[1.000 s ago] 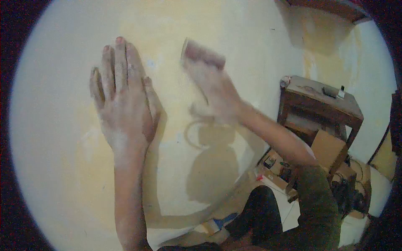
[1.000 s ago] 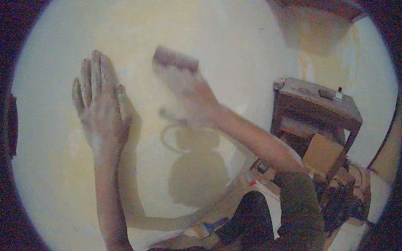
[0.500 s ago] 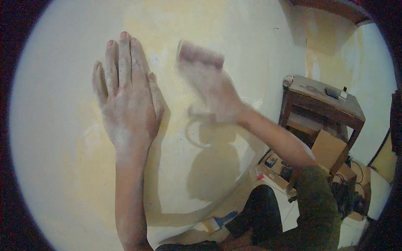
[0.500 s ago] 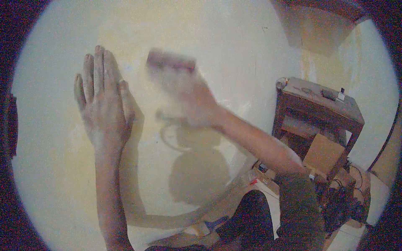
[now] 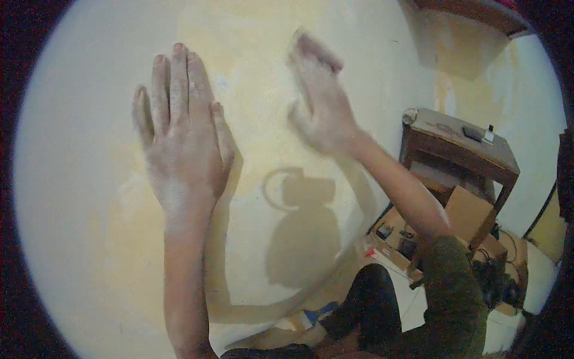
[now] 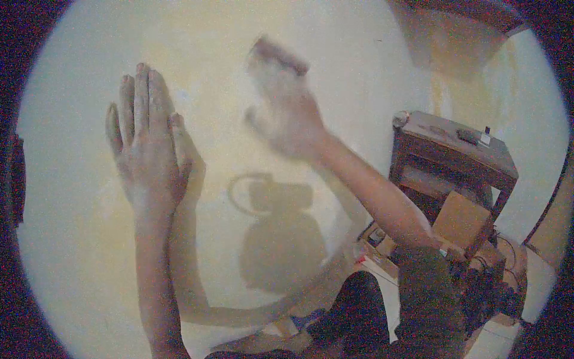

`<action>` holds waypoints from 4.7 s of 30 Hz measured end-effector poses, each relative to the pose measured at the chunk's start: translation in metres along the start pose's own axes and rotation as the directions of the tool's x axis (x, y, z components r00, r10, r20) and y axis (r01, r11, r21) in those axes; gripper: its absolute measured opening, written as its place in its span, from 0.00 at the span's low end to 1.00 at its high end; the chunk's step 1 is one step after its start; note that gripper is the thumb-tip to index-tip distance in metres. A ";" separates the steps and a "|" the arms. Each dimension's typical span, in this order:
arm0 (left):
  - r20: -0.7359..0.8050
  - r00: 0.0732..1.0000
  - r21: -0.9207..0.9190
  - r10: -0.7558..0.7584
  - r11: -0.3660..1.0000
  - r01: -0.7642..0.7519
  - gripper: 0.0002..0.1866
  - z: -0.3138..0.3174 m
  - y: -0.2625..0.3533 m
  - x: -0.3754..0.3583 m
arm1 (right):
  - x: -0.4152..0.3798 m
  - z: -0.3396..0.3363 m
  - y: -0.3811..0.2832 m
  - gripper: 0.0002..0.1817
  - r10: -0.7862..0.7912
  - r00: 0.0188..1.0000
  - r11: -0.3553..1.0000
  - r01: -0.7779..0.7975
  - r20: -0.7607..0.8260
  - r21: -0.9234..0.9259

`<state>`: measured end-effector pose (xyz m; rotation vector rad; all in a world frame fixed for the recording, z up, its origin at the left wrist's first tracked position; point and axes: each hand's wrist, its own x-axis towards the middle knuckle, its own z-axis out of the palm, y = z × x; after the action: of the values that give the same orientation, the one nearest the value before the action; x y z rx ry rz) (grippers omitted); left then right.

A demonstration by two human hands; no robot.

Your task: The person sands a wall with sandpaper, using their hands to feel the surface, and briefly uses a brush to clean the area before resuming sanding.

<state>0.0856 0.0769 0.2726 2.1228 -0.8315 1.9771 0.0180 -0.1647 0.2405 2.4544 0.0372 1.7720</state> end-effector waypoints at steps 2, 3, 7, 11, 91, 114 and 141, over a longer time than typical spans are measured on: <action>0.004 1.000 -0.009 -0.002 1.000 0.003 0.33 0.003 0.003 -0.001 | 0.017 0.002 0.016 0.48 0.047 0.991 0.998 -0.043 -0.126 0.035; 0.001 1.000 -0.011 -0.006 1.000 0.006 0.33 0.004 0.003 0.000 | 0.022 0.003 0.019 0.48 0.067 0.979 0.997 -0.057 -0.191 0.055; -0.005 1.000 -0.014 -0.013 1.000 0.013 0.33 0.007 0.006 -0.001 | -0.054 0.029 -0.013 0.52 -0.038 0.999 0.986 0.032 0.030 0.166; 0.005 1.000 0.012 -0.011 1.000 0.011 0.34 0.007 0.005 -0.003 | -0.071 0.014 -0.024 0.56 -0.167 0.954 0.977 0.127 0.248 0.170; 0.460 0.883 -0.310 -0.092 0.916 0.257 0.62 -0.022 0.011 -0.142 | -0.080 0.022 -0.092 0.63 -0.227 0.973 0.974 0.228 0.052 -0.016; 0.419 0.904 -0.184 -0.079 0.968 0.170 0.70 -0.013 0.023 -0.146 | 0.006 0.019 -0.027 0.55 0.008 0.982 1.000 -0.012 -0.189 -0.021; 0.470 0.881 -0.215 -0.062 0.959 0.182 0.73 -0.023 0.022 -0.141 | 0.009 0.004 -0.047 0.57 0.044 0.999 0.998 -0.044 -0.004 0.052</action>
<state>0.0561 0.1118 0.1354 2.4432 -0.9253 1.2350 0.0270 -0.1178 0.2426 2.5049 0.0305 1.8176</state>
